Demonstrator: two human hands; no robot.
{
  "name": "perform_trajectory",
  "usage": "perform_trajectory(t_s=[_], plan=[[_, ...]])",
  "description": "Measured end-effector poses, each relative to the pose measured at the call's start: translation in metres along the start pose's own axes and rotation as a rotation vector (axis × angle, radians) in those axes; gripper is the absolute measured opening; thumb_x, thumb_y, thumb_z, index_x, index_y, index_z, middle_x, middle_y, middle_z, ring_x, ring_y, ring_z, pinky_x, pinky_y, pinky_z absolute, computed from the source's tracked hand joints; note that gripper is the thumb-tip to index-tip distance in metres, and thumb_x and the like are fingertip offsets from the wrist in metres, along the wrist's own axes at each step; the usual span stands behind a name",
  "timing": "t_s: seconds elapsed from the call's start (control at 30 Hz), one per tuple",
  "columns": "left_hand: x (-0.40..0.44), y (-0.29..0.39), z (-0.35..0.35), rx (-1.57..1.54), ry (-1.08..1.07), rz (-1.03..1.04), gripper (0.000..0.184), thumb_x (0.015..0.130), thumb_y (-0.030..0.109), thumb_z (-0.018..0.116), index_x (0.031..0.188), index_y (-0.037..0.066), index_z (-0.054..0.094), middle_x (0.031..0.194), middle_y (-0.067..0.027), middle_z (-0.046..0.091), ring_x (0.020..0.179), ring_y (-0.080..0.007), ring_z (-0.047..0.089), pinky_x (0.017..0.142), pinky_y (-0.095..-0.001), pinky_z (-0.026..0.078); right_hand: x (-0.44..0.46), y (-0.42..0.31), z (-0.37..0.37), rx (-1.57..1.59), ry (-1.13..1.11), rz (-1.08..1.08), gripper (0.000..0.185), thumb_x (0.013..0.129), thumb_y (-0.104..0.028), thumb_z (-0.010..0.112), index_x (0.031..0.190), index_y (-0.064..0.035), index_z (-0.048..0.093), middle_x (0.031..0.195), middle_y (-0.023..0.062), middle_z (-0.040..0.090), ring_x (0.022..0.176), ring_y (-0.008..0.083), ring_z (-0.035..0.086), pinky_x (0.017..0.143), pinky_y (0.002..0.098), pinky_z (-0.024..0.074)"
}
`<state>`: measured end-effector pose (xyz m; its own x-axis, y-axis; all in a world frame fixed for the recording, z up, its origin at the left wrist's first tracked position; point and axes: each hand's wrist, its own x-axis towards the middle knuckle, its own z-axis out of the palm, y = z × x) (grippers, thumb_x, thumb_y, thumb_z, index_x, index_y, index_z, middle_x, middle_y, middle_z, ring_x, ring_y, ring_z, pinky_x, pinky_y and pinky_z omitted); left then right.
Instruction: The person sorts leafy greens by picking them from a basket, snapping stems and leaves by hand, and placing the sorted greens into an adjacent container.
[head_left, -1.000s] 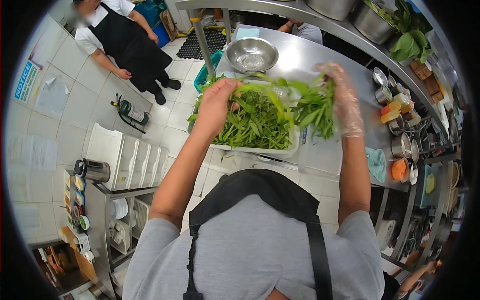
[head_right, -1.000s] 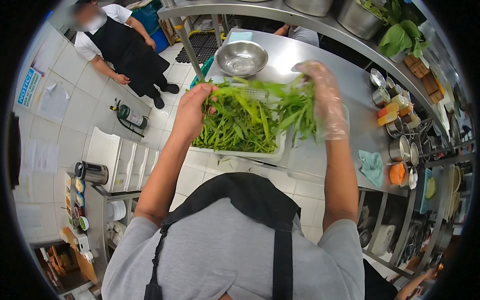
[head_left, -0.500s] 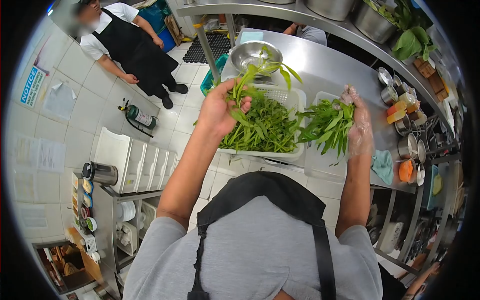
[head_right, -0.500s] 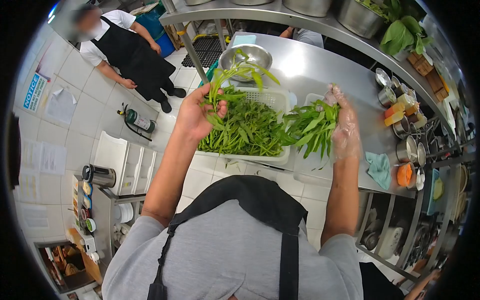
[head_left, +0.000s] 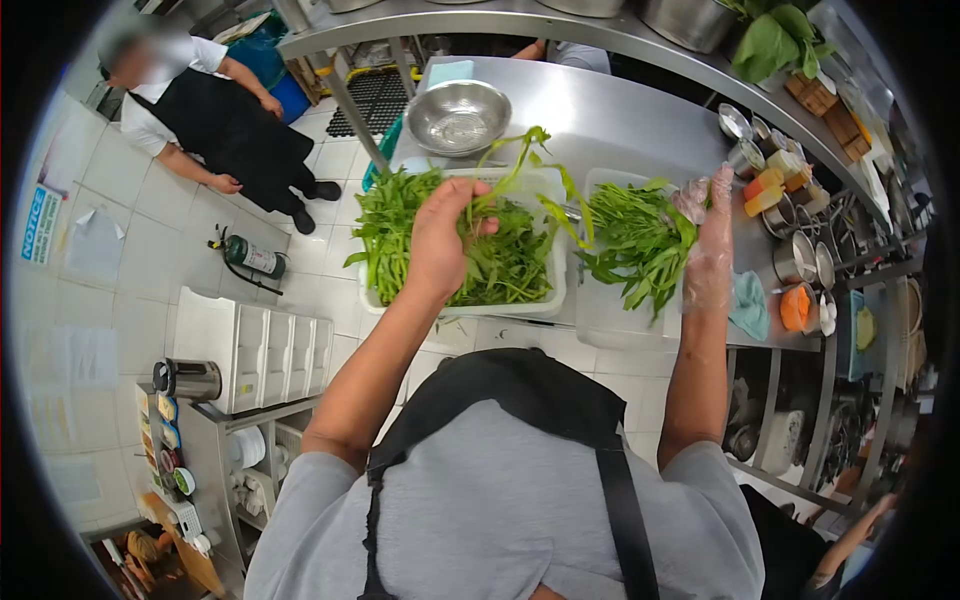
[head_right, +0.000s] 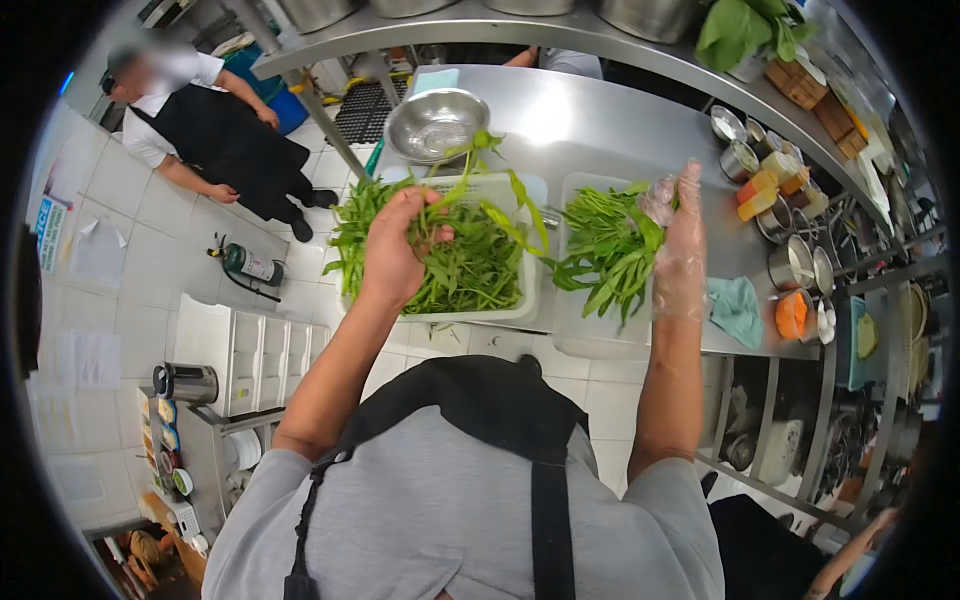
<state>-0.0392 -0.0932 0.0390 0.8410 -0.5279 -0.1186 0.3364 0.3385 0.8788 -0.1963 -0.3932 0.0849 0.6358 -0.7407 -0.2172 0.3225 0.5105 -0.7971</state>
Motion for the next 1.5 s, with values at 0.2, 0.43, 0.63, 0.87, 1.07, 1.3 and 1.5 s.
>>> perform_trajectory(t_s=[0.2,0.43,0.63,0.87,1.07,1.3,1.5], plan=[[-0.028,-0.051,-0.014,1.413,-0.267,0.418,0.046,0.094,0.022,0.080,0.136,0.003,0.074,0.150,-0.0277,0.062,0.143,-0.0459,0.055,0.120,-0.0541,0.045,0.034,-0.042,-0.031,-0.463,0.078,-0.403,0.027,0.102,-0.033,0.082,0.090,-0.0120,0.070,0.074,-0.0046,0.057,0.063,0.0069,0.051,0.057,0.0230,0.0378],[-0.062,-0.006,-0.044,1.162,-0.067,0.245,0.037,0.098,0.020,0.078,0.132,0.006,0.076,0.150,-0.0242,0.063,0.144,-0.0396,0.056,0.120,-0.0462,0.044,0.087,-0.043,-0.028,-1.577,-0.112,-1.174,0.030,0.098,-0.034,0.081,0.109,-0.0069,0.080,0.100,0.0156,0.078,0.082,0.0355,0.074,0.076,0.0448,0.0595],[-0.102,-0.006,-0.087,1.083,0.079,0.100,0.032,0.102,0.019,0.076,0.132,0.007,0.076,0.148,-0.0196,0.065,0.141,-0.0340,0.059,0.118,-0.0450,0.045,0.183,0.135,-0.097,-1.944,-0.343,-1.085,0.057,0.105,-0.041,0.068,0.152,-0.0103,0.057,0.119,0.0192,0.070,0.113,0.0373,0.067,0.099,0.0524,0.0538],[-0.133,-0.001,-0.082,1.003,0.188,-0.096,0.035,0.108,0.023,0.071,0.139,0.008,0.072,0.154,-0.0142,0.062,0.140,-0.0250,0.060,0.111,-0.0402,0.050,0.158,0.188,-0.111,-1.792,-0.247,-0.727,0.089,0.100,-0.052,0.072,0.171,-0.0122,0.035,0.127,0.0223,0.065,0.120,0.0413,0.062,0.106,0.0561,0.0463],[-0.113,-0.007,-0.064,0.986,0.189,-0.053,0.035,0.107,0.022,0.073,0.136,0.002,0.073,0.137,-0.0113,0.072,0.122,-0.0201,0.069,0.100,-0.0361,0.055,0.162,0.177,-0.113,-1.561,-0.303,-0.733,0.083,0.101,-0.046,0.075,0.168,-0.0097,0.042,0.128,0.0251,0.068,0.117,0.0437,0.066,0.102,0.0548,0.0519],[-0.097,-0.006,-0.094,1.053,0.389,0.092,0.032,0.102,0.025,0.077,0.127,0.003,0.078,0.119,-0.0131,0.078,0.097,-0.0200,0.073,0.082,-0.0335,0.058,0.143,0.111,-0.080,-1.565,-0.345,-0.834,0.063,0.104,-0.040,0.073,0.154,-0.0045,0.058,0.133,0.0268,0.071,0.119,0.0446,0.068,0.103,0.0527,0.0534],[-0.095,0.005,-0.127,1.061,0.482,0.130,0.034,0.100,0.025,0.079,0.126,0.003,0.079,0.110,-0.0138,0.079,0.082,-0.0170,0.069,0.072,-0.0328,0.056,0.065,0.098,-0.026,-1.712,-0.741,-0.841,0.043,0.101,-0.036,0.073,0.126,-0.0016,0.074,0.119,0.0231,0.071,0.114,0.0425,0.067,0.104,0.0521,0.0520]])
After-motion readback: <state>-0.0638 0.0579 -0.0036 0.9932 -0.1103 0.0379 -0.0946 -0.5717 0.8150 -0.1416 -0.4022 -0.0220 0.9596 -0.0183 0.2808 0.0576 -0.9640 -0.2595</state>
